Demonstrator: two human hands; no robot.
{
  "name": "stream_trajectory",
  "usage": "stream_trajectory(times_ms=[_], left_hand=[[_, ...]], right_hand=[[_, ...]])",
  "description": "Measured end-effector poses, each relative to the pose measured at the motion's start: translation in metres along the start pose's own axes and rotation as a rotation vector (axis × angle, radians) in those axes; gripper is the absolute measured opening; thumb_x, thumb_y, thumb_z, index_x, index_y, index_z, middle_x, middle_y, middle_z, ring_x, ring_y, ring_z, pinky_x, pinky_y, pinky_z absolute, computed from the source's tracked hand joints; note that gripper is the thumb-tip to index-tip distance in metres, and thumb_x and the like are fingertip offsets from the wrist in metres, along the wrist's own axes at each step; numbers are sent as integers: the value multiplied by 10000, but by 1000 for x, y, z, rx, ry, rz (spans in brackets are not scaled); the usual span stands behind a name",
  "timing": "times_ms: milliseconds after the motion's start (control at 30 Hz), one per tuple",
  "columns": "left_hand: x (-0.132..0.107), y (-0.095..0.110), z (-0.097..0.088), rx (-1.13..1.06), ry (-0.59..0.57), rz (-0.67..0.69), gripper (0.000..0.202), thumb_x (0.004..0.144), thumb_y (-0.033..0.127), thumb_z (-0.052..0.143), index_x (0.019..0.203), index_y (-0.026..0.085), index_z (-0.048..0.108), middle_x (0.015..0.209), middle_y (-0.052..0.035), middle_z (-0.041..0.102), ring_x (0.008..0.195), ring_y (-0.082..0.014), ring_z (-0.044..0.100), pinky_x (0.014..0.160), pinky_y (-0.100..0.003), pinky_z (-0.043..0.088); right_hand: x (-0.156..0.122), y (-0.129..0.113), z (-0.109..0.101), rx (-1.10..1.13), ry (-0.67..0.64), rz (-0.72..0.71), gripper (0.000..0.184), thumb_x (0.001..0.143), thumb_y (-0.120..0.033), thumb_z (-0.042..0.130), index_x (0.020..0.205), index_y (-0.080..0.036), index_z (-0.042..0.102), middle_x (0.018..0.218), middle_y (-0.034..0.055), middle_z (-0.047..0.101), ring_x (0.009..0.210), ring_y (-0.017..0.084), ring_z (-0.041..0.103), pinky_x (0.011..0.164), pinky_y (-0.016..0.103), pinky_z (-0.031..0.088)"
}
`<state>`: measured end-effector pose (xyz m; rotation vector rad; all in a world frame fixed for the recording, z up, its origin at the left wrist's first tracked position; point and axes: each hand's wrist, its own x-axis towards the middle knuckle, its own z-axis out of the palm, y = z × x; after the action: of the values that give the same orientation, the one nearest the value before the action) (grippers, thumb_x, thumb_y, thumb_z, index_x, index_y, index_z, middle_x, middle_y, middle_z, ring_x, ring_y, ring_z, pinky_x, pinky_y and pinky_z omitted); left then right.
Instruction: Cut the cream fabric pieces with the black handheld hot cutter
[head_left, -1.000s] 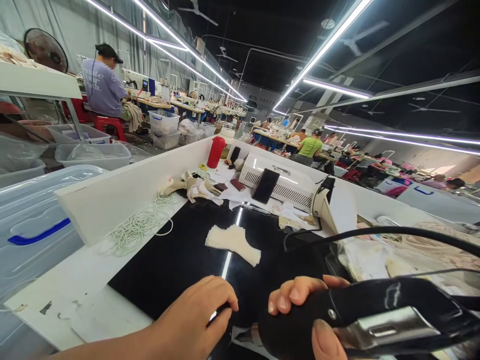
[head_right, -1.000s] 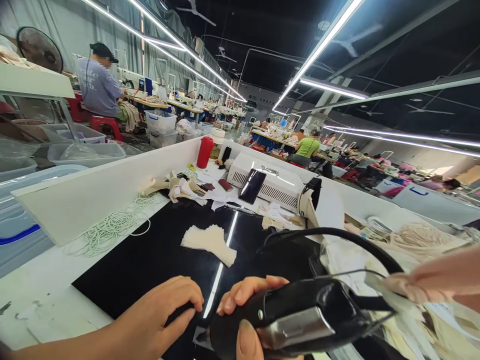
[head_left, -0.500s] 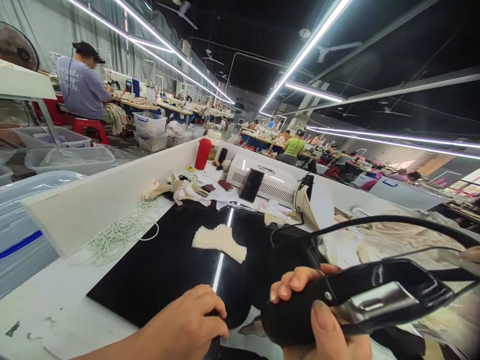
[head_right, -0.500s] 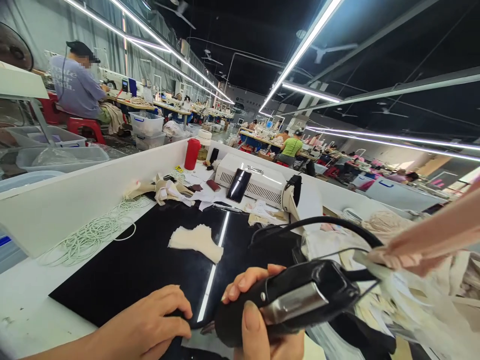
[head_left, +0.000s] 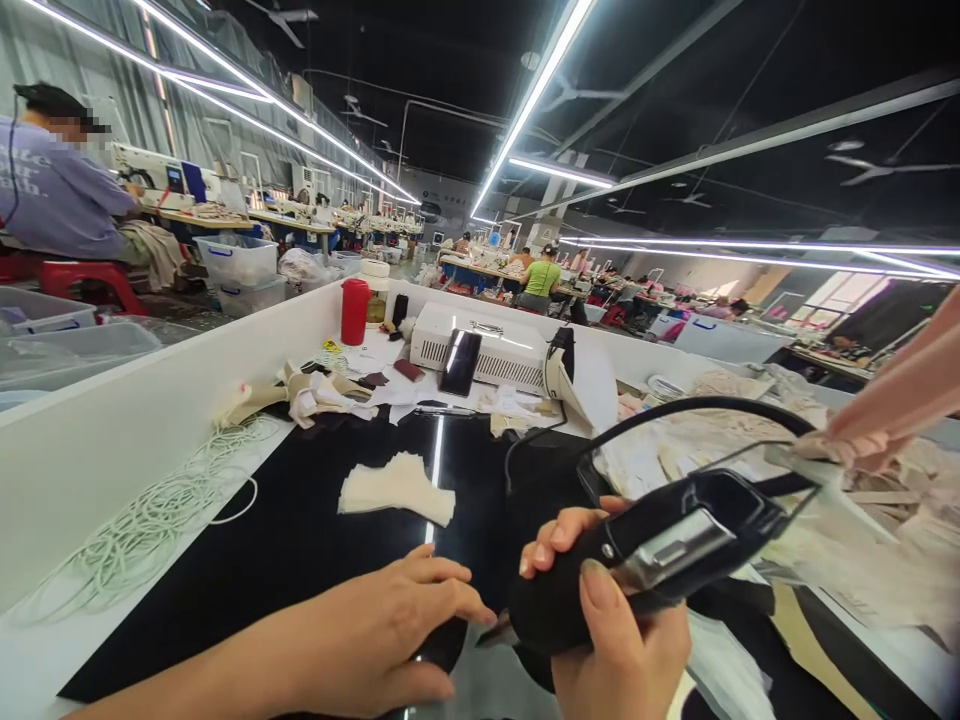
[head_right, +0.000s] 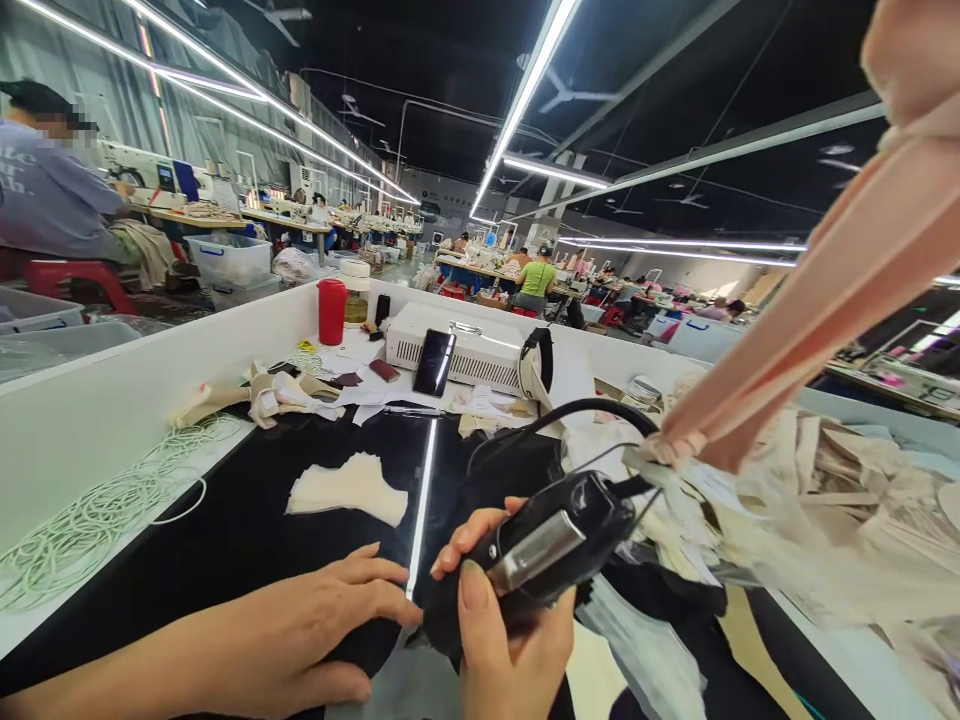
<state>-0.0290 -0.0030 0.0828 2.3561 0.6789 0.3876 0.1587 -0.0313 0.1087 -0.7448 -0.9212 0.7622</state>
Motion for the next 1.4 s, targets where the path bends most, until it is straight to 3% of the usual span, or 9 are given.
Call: stream_trajectory(times_ms=[267,433,633,1033,1267,1400], left_hand=[[2,-16,5,-7,-50,47,578,851,188,829,1349,270,548,1365,-77,686,1474,-328,477,1232,-699,230],[1,-17,6,-31,-49,48,604,829,238,837,1361,266,551,1360,-92,679,1456,-330,498,1245,-685,196],[2,-21,4,-46,-146,34,669,819,332,832,1413,241,538,1401,-99,656,1485,-362,449,1265,-679,116],[4,-22,3,-44,-145,34,741,837,368,830,1496,263,509,1494,-95,601,1518,-328,405,1279,-637,109],[4,-24,5,-33,-125,44,734,818,404,848,1462,241,535,1453,-123,620,1492,-333,444,1273,-647,100],[4,-25,6,-60,-127,47,747,811,417,849,1468,272,524,1420,-97,635,1500,-346,427,1267,-666,91]], right_hand=[[-4,6,5,62,-33,22,387,891,-436,778,1199,-320,574,851,-43,607,697,142,611,646,313,542],[-7,8,7,93,-37,38,382,890,-443,790,1194,-331,587,858,-55,625,716,121,611,663,278,541],[-7,7,7,76,-32,47,321,919,-415,774,1174,-336,596,858,-52,622,714,117,607,668,288,546],[-16,2,11,127,-94,30,354,920,-438,777,1206,-329,598,853,-46,618,708,115,610,632,271,529],[-22,0,13,128,-109,38,411,900,-487,777,1226,-336,578,838,-39,607,681,130,596,617,294,524],[-31,1,18,160,-127,67,425,900,-497,772,1241,-354,564,840,-37,605,664,133,598,605,300,514]])
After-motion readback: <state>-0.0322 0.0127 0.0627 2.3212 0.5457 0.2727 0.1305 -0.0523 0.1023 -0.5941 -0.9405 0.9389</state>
